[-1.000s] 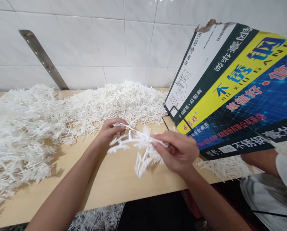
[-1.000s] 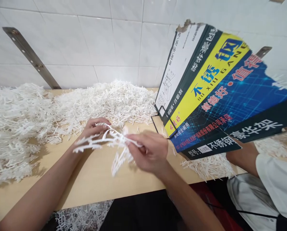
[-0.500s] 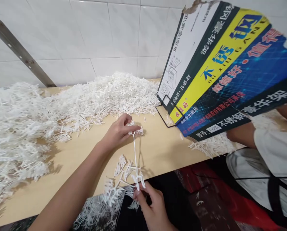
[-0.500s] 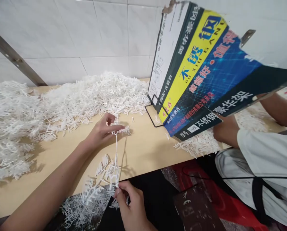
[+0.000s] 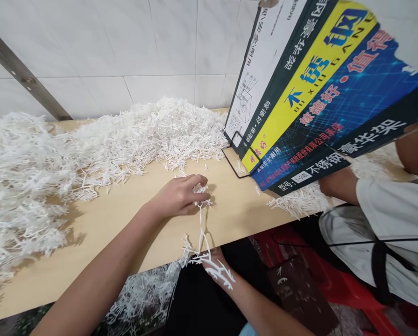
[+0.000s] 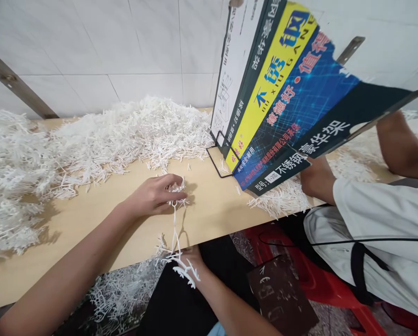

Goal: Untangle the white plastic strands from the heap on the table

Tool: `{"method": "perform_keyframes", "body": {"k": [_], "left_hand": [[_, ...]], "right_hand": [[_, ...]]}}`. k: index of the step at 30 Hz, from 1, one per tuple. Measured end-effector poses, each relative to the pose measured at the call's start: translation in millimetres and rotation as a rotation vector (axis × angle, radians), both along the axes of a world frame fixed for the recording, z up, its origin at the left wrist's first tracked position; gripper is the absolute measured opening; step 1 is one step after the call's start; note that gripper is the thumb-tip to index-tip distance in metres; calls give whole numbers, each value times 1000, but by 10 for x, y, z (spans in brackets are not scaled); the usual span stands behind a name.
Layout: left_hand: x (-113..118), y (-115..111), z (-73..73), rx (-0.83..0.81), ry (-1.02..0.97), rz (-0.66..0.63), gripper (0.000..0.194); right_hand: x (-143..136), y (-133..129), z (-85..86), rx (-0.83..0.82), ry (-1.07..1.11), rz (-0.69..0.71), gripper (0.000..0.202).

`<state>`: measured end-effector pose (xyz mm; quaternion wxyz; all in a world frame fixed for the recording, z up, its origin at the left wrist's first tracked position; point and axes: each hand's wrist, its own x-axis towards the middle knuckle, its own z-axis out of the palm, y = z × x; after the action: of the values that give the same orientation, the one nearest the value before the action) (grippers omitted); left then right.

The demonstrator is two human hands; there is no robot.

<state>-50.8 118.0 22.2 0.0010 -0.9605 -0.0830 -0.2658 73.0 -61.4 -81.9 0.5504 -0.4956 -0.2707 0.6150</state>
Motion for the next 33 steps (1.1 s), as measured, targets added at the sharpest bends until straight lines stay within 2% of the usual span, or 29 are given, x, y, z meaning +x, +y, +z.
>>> {"method": "perform_keyframes", "body": {"k": [3,5,6,8,9,11,13,14,16,17,18,20,22,24,27,28,29,32,33], "left_hand": [[-26,35,24,-155,70,-29,33],[-33,52,41,-206,64,-43,35],[-34,57,48,-210,46,-50,35],[-35,65,57,-186,3,-62,33],[-36,67,58,-168,-19,-65,32],[-38,67,50,-132,-70,-59,32],[-39,64,29,-100,-137,-33,33],[-36,62,14,-83,-179,-14,33],[-27,63,-20,-52,-254,28,34],[-21,67,-38,-42,-283,46,34],[-16,75,-54,-39,-308,65,35],[-12,100,-79,-62,-353,104,35],[-24,133,-85,-125,-420,184,40],[-46,166,-66,-245,-553,356,53],[-69,199,-15,-579,-850,633,76],[-66,203,-3,-724,-917,679,74],[-55,203,2,-885,-936,695,63],[22,169,-26,-1314,-831,633,11],[59,144,-43,-1374,-809,611,17]], "right_hand": [[169,-179,127,-29,121,-45,33],[268,-312,238,-66,115,-61,28],[319,-382,298,-91,47,-41,25],[441,-515,436,-73,-222,46,16],[515,-568,519,-9,-401,98,14],[675,-606,719,252,-726,234,18],[817,-496,959,497,-891,278,18],[865,-373,1080,576,-934,238,18],[894,-2,1288,529,-970,153,22],[875,227,1361,448,-963,157,23],[836,468,1408,394,-961,232,22],[723,932,1433,391,-950,413,20],[598,1304,1390,428,-934,461,24],[497,1554,1319,521,-894,438,27],[420,1747,1192,698,-876,279,24],[410,1782,1145,756,-894,210,23],[405,1810,1096,806,-920,143,23],[400,1868,968,863,-966,-5,24],[402,1883,941,855,-973,-38,24]]}}
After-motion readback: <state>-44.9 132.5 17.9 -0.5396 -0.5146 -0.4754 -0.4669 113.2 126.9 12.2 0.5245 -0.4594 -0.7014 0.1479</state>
